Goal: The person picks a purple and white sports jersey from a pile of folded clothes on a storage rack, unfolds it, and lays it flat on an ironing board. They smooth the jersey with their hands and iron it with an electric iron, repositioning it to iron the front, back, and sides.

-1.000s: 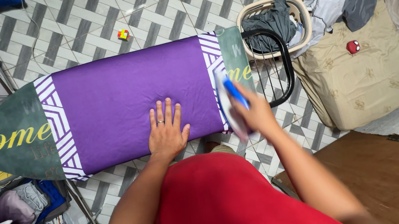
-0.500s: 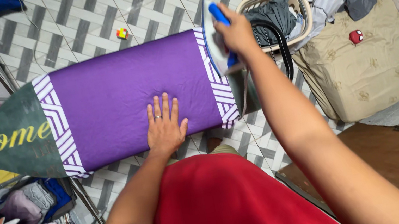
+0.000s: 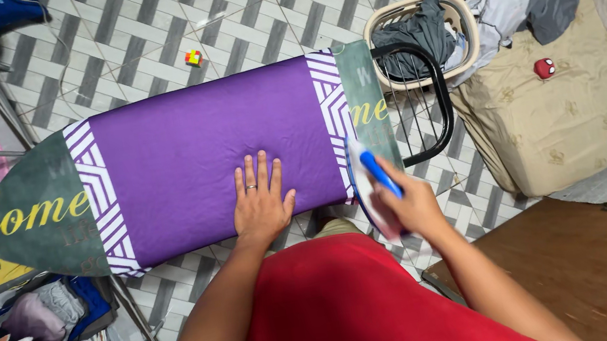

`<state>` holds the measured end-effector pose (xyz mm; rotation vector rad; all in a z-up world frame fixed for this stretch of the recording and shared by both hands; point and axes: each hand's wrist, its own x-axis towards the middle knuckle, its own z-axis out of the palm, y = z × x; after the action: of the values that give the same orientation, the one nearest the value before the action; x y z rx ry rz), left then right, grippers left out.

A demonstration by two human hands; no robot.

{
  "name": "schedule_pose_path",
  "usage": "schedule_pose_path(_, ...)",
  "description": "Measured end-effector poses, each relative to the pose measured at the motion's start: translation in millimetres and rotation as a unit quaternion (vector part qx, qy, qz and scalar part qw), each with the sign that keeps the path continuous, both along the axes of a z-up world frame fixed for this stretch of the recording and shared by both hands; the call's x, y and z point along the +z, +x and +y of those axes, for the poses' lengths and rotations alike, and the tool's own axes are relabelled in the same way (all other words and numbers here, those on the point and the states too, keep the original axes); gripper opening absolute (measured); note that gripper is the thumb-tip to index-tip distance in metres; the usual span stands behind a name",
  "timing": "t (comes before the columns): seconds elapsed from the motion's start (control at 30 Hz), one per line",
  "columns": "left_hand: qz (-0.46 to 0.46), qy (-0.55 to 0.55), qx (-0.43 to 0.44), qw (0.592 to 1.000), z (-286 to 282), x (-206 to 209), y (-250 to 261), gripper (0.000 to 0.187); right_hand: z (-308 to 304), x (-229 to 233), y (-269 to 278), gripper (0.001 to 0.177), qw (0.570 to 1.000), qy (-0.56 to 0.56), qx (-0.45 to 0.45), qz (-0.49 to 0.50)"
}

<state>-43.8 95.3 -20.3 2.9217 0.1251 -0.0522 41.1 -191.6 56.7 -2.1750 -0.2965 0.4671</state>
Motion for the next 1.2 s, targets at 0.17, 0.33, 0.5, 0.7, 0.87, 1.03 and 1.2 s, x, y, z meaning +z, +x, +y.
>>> schedule_pose_path(0.17, 0.003, 0.004, 0.001, 1.0, -1.1, -0.5, -2.0, 0.073, 86.8, -4.8, 120.2, 0.057, 0.996, 0.038, 0.001, -0.079)
schedule_pose_path(0.33, -0.009, 0.005, 0.001, 1.0, -1.6, -1.7, -0.3, 0.073, 150.7, 11.5, 210.2, 0.059, 0.993, 0.113, -0.003, 0.037)
schedule_pose_path(0.5, -0.004, -0.002, 0.0, 1.0, 0.6, -3.5, -2.6, 0.074, 119.6, 3.5, 145.6, 0.035, 0.991, 0.061, 0.09, -0.077)
schedule_pose_path(0.7, -0.008, -0.015, -0.001, 1.0, -0.2, -1.9, -3.5, 0.072, 29.3, -7.0, -6.7, 0.056, 0.999, 0.019, 0.036, -0.026)
schedule_pose_path(0.87, -0.034, -0.02, -0.001, 0.999, 1.8, -2.2, -5.3, 0.071, 58.6, -20.9, 33.7, 0.055, 0.999, -0.01, 0.026, -0.045)
schedule_pose_path(1.03, -0.022, -0.044, -0.004, 0.999, 3.3, 6.9, -5.1, 0.072, 151.1, -19.9, 170.4, 0.055, 0.974, 0.204, 0.035, 0.089)
schedule_pose_path(1.2, -0.024, -0.094, 0.015, 0.995, 11.8, 19.6, -17.0, 0.07, 177.2, -14.2, 189.7, 0.052, 0.975, 0.191, 0.024, 0.115)
